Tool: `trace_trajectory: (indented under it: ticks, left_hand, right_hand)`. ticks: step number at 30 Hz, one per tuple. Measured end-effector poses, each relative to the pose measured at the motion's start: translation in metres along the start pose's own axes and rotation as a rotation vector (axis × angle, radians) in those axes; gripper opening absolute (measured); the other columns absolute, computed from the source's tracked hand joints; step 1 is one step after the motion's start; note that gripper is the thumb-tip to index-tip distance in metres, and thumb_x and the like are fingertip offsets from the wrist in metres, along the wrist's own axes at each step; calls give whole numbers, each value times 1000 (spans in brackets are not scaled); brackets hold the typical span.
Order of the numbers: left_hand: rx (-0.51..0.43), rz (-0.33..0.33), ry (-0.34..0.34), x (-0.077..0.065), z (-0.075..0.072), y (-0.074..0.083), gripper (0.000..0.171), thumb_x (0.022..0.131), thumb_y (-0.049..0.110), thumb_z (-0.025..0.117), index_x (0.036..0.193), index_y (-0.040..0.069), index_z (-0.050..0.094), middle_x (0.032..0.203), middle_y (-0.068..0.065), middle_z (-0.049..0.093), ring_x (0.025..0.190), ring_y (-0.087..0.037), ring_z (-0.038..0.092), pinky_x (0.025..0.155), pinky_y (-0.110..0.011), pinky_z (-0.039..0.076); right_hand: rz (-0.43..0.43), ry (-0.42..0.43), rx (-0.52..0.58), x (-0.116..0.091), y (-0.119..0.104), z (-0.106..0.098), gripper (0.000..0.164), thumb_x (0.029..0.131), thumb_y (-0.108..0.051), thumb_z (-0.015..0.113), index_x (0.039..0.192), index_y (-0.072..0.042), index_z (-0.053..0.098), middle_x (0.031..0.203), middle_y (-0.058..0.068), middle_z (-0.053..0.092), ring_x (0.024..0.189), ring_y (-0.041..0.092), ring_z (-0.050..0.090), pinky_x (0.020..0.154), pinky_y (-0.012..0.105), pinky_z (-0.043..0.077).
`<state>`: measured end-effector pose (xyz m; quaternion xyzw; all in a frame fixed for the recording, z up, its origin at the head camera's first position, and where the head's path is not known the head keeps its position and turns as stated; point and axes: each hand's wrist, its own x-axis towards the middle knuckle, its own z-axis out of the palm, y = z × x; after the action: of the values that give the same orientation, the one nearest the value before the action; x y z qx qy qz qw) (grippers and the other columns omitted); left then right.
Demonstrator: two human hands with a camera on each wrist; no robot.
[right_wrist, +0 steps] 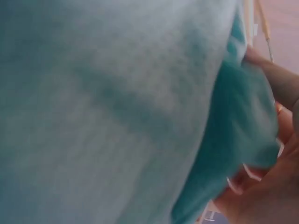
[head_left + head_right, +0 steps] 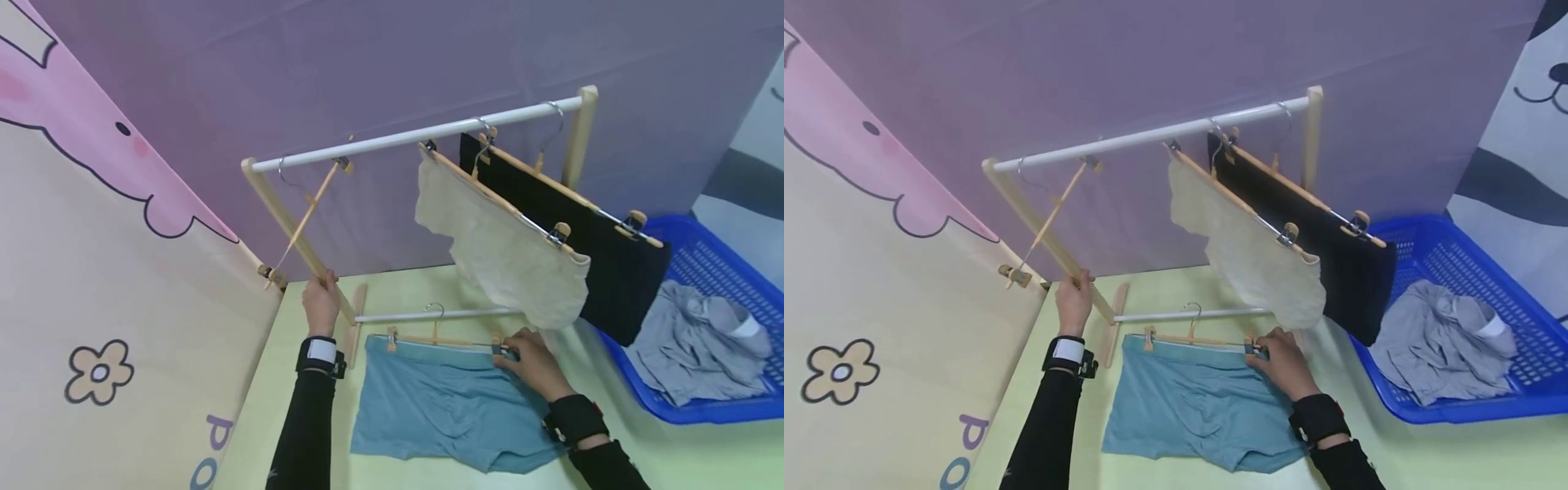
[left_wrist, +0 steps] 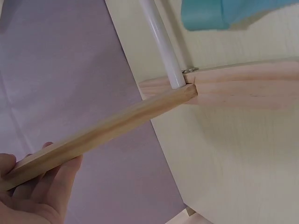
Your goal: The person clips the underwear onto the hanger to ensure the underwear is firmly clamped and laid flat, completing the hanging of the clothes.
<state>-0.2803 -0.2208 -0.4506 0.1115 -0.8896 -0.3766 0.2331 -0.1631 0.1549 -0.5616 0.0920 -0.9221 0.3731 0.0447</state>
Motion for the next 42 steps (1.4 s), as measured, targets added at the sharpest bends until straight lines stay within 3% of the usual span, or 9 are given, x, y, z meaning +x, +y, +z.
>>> trace_trajectory:
  ticks: [4, 8, 12, 15, 20, 24, 29, 34, 42]
  left_hand:
    - [4, -5, -5, 2, -1, 2, 38, 106, 29, 49, 105, -4, 68, 92, -24, 71, 76, -38, 68, 63, -47, 54]
    - [0, -16, -3, 1, -4, 0, 39, 106, 29, 48, 107, -4, 67, 97, -24, 72, 80, -39, 69, 66, -48, 55]
    - [-3, -24, -4, 0, -4, -2, 38, 105, 30, 49, 105, -3, 67, 97, -24, 72, 80, -39, 69, 66, -48, 55]
    - [-5, -18, -12, 1, -3, -1, 37, 105, 30, 49, 105, -2, 67, 94, -24, 71, 78, -39, 69, 64, -47, 54]
    - [-4, -6, -15, 0, -1, -1, 35, 105, 28, 49, 104, -2, 67, 90, -24, 70, 74, -38, 67, 61, -46, 53]
    - [-5, -4, -5, 0, 1, 0, 33, 104, 26, 51, 103, -2, 68, 90, -24, 70, 73, -38, 67, 61, -46, 52]
    - [-6, -6, -10, 0, 3, 0, 32, 105, 27, 51, 104, -1, 68, 91, -23, 71, 74, -36, 68, 60, -44, 52]
    - [-4, -9, -14, 0, 3, 1, 35, 105, 29, 50, 105, -1, 68, 92, -23, 71, 74, -36, 68, 60, -44, 53]
    - [-3, -1, -11, 0, 2, 0, 33, 105, 27, 50, 103, -2, 67, 93, -25, 71, 78, -39, 70, 64, -48, 55]
  right_hand:
    - [-9, -26, 179, 2, -2, 0, 13, 92, -30, 71, 89, -17, 70, 87, -2, 63, 78, 13, 57, 73, 34, 46]
    - [3, -49, 330, 6, -7, 1, 18, 95, -29, 68, 99, -12, 72, 91, 0, 68, 78, 7, 58, 70, 27, 47]
    - [14, -109, 474, 8, -10, 4, 21, 98, -24, 63, 99, -3, 67, 82, 4, 60, 69, 6, 51, 64, 25, 43]
    - [42, -107, 500, 6, -15, 1, 23, 100, -25, 61, 101, -2, 65, 81, 6, 57, 66, 5, 46, 60, 25, 40]
    - [-26, 86, 376, -7, -32, -11, 22, 97, -20, 66, 110, -4, 72, 101, 7, 72, 79, 2, 57, 66, 22, 46]
    - [-111, 241, 284, -19, -50, -22, 21, 94, -15, 69, 113, -8, 74, 109, 7, 74, 90, 4, 63, 72, 14, 48]
    - [-195, 391, 206, -26, -71, -40, 25, 91, -10, 72, 116, -8, 74, 106, 7, 75, 79, 0, 62, 65, 8, 45]
    - [-316, 523, 198, -29, -89, -55, 33, 83, 2, 76, 115, -6, 74, 97, 9, 76, 52, -4, 42, 47, 11, 33]
    - [-409, 689, 249, -28, -112, -75, 39, 74, 12, 78, 112, 0, 74, 88, 16, 76, 43, -7, 30, 43, 11, 27]
